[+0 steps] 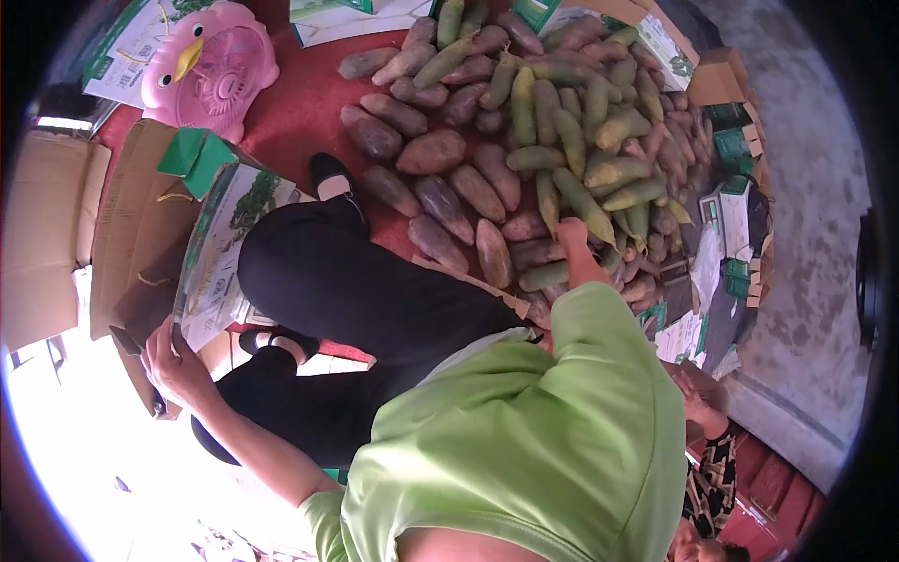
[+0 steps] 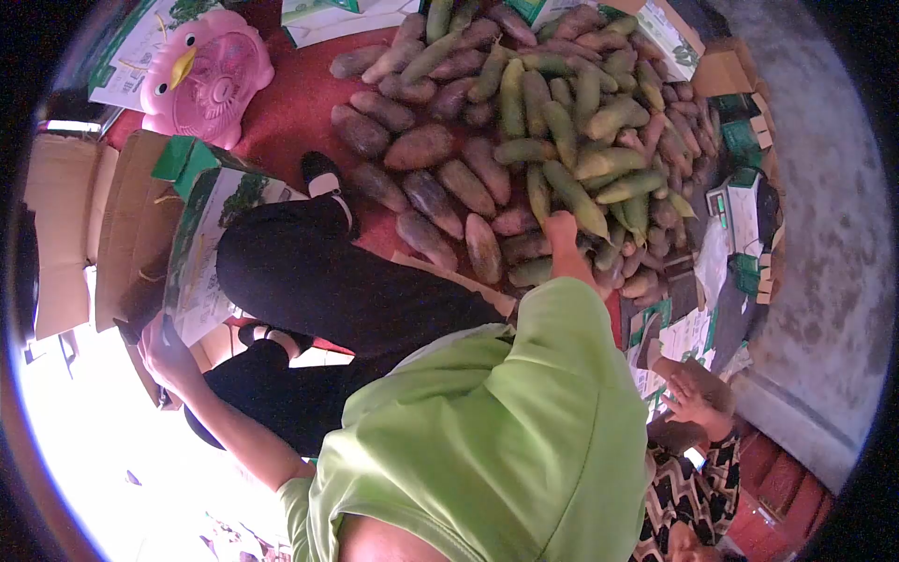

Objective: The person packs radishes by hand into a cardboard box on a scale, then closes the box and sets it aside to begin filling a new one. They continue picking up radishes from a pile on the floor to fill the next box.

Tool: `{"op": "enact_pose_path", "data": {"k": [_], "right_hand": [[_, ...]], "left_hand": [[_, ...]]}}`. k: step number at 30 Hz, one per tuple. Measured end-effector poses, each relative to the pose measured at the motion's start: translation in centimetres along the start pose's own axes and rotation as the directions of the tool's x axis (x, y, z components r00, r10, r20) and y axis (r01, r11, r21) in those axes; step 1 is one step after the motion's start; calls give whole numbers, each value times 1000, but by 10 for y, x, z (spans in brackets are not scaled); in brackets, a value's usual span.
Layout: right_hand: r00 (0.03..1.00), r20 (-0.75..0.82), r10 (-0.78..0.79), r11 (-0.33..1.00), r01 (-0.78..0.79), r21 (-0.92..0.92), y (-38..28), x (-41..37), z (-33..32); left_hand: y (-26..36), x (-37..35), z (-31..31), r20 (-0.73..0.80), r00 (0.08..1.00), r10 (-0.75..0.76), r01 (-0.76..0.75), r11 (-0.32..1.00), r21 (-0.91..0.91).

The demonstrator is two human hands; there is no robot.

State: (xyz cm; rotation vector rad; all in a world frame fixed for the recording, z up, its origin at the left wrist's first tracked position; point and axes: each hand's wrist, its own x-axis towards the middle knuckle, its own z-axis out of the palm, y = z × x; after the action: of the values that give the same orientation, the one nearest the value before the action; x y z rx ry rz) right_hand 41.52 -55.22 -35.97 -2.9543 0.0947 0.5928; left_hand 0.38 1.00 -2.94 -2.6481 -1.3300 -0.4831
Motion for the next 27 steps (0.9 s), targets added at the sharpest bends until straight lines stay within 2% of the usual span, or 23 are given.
{"op": "enact_pose_path", "data": {"k": [1,3,4,6,7,9,13,14,15,16,18,19,21,24,27], "right_hand": [[1000,1,-8,1000,8,2,-2,-1,2],[995,44,-85,978,92,-187,-10,-4,4],[995,44,-92,978,99,-184,-14,-6,6],[974,21,224,974,-223,-26,-16,-5,16],[975,21,219,976,-218,-25,-17,-6,21],[951,150,272,934,-298,197,-7,9,47],[961,137,240,934,-267,236,-68,-42,7],[887,228,400,752,-461,471,-87,-52,-6],[783,360,507,476,-602,641,-99,-55,-12],[789,362,496,481,-597,642,-83,-41,8],[854,430,293,438,-520,734,-35,2,66],[858,433,278,444,-514,734,-54,-10,49],[751,481,453,170,-603,780,-107,-47,-9],[778,400,485,242,-559,793,-69,-12,37],[822,328,466,305,-497,813,-63,1,44]], "left_hand": [[0,0,0,-4,1000,3,-3,1000,11],[0,0,1,-14,1000,-4,5,1000,22],[0,0,1,-18,1000,-4,5,1000,28],[0,0,1,-21,1000,-11,11,1000,26],[1,0,1,-17,1000,-12,12,1000,21],[3,0,0,-24,999,-25,25,1000,18],[4,1,1,-47,999,-20,20,1000,4],[4,1,1,-54,998,-28,28,1000,5],[4,1,1,-28,999,-20,21,1000,23],[2,1,-1,-2,1000,-12,13,999,45],[7,2,-2,-16,999,-36,37,999,28],[9,2,-2,-24,998,-51,51,999,3],[11,3,-2,-26,996,-86,86,996,1],[13,2,-5,12,994,-108,108,994,3],[17,3,-9,23,992,-124,124,992,2]]}}
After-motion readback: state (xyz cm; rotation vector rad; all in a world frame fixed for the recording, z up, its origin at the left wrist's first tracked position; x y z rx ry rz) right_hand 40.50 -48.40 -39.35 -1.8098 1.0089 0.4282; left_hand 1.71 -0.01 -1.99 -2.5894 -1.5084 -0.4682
